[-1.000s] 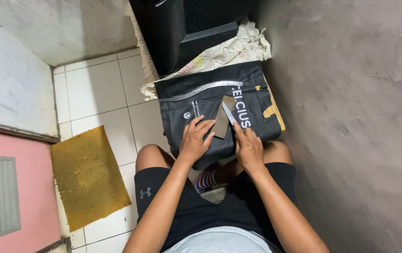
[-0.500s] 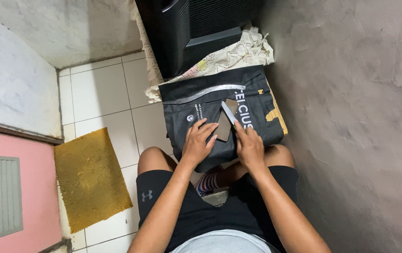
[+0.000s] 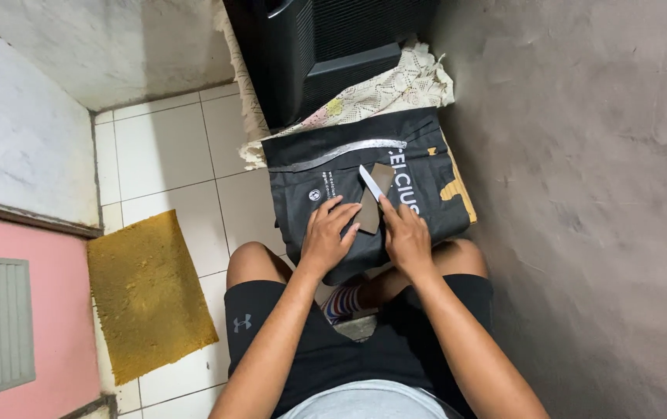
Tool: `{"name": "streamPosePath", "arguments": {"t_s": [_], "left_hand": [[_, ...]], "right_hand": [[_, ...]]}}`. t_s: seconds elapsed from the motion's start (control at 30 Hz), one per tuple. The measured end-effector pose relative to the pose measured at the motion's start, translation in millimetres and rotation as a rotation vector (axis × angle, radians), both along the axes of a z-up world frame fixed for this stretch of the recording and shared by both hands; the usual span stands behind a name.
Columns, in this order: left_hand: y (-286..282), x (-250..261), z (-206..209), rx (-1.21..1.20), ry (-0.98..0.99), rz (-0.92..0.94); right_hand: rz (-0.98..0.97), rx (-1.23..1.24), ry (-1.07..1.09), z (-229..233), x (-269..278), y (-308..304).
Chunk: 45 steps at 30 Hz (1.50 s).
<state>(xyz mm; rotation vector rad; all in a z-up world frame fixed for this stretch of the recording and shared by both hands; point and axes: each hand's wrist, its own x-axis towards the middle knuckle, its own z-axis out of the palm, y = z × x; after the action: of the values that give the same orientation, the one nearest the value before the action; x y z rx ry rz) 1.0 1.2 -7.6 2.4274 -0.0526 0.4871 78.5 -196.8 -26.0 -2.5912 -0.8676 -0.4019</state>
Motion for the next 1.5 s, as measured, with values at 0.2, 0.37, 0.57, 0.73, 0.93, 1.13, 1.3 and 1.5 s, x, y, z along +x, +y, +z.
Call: {"name": "streamPosePath", "arguments": {"t_s": [0.2, 0.37, 0.57, 0.73, 0.93, 1.13, 1.3, 1.5], "left_hand": [[-1.7, 0.2, -0.9, 0.010, 0.006, 0.013], [-0.4, -0.8, 0.1, 0.007, 0.013, 0.009], [-0.7, 0.7, -0.1, 0.007, 0.018, 0.005], [-0.1, -1.7, 5.5, -0.005, 0.003, -0.010], [-0.6, -1.0, -1.1, 0.009, -0.010, 0.009], [2.3, 1.5, -1.9, 0.023, -0.016, 0.004], [2.2, 7.7, -14.6, -0.027, 0.003, 0.047], [-16.2, 19.7, 32.4, -0.708, 0.034, -0.010]], "right_hand": [[-0.008, 0.005, 0.017, -0.6, 3.9, 0.1], [-0.069, 0.023, 0.071, 7.3, -20.2, -30.8], [-0.097, -0.019, 0.064, -4.3, -26.3, -33.8], [-0.045, -0.038, 0.013, -1.6, -9.6, -12.7], [-0.005, -0.029, -0.043, 0.4, 3.8, 2.4], [0.006, 0.041, -0.050, 24.7, -11.0, -10.1], [-0.191, 0.444, 0.606, 57.6, -34.9, -29.3], [-0.030, 1.005, 1.072, 34.2, -31.4, -39.1]]}}
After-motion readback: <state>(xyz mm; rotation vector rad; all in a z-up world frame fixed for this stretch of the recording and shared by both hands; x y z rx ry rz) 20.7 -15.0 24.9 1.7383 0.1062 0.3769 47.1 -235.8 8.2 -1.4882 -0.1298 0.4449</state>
